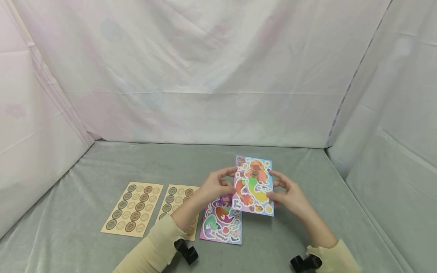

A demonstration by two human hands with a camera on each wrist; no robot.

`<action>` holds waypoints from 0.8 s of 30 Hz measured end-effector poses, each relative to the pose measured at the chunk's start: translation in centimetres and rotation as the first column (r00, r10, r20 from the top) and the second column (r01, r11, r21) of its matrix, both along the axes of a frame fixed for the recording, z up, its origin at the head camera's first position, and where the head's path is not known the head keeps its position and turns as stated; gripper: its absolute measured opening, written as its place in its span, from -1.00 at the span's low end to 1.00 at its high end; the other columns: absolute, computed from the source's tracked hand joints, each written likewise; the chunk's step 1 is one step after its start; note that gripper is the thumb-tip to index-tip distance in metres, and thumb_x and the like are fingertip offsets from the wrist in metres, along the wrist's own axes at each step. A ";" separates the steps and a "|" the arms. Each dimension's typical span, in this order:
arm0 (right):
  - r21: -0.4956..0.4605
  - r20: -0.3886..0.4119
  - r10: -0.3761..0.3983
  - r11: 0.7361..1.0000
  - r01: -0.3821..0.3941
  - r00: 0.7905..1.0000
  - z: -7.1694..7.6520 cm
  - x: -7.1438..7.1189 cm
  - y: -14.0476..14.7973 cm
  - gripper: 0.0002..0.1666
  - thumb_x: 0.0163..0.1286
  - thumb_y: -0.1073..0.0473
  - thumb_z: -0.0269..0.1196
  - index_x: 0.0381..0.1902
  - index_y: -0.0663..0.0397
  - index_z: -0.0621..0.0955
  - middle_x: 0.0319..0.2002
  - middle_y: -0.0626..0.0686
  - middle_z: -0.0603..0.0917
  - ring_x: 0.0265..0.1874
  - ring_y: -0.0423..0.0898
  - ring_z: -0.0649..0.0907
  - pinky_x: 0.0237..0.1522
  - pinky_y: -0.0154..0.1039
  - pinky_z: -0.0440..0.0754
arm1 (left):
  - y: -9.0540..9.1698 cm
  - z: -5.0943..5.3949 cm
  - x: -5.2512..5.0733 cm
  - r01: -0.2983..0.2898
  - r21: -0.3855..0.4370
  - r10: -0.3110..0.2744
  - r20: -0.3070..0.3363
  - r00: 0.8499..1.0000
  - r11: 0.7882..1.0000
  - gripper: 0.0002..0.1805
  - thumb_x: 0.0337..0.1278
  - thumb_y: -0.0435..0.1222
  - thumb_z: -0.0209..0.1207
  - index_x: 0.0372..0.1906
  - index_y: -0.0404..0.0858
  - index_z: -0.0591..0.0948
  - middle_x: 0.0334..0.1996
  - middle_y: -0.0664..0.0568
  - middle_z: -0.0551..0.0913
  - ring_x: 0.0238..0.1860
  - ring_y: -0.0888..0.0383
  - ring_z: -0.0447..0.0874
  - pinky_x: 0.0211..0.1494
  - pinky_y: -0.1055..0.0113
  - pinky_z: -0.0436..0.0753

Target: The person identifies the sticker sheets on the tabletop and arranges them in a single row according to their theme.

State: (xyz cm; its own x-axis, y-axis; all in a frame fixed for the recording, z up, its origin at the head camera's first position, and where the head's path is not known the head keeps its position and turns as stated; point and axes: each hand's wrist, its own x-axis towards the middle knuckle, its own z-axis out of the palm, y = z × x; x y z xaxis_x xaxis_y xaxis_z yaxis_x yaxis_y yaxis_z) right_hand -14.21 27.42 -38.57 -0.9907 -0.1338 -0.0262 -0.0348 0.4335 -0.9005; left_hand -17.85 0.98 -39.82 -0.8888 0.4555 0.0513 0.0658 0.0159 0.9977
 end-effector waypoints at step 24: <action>-0.049 0.103 0.161 0.986 -0.157 0.982 0.0 1.9 3.0 -0.02 0.19 0.30 0.36 0.45 0.23 0.09 -0.19 0.25 0.55 -0.54 -0.04 0.65 -0.48 -0.12 0.65 | 1.4 -0.5 1.3 0.102 -0.193 -0.115 -0.057 0.992 0.976 -0.23 -0.10 -0.56 0.34 0.32 -0.16 0.43 -0.16 0.20 0.53 -0.48 0.25 0.58 -0.44 0.35 0.63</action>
State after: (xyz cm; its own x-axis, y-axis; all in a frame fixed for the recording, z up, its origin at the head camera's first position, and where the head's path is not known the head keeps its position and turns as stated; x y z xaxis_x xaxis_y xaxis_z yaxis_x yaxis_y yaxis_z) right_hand -12.35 30.37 -38.55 -0.9486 -0.2926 -0.1210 -0.0039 0.3928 -0.9196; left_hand -16.51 2.37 -40.37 -0.8307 0.5566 0.0134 0.1451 0.1931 0.9704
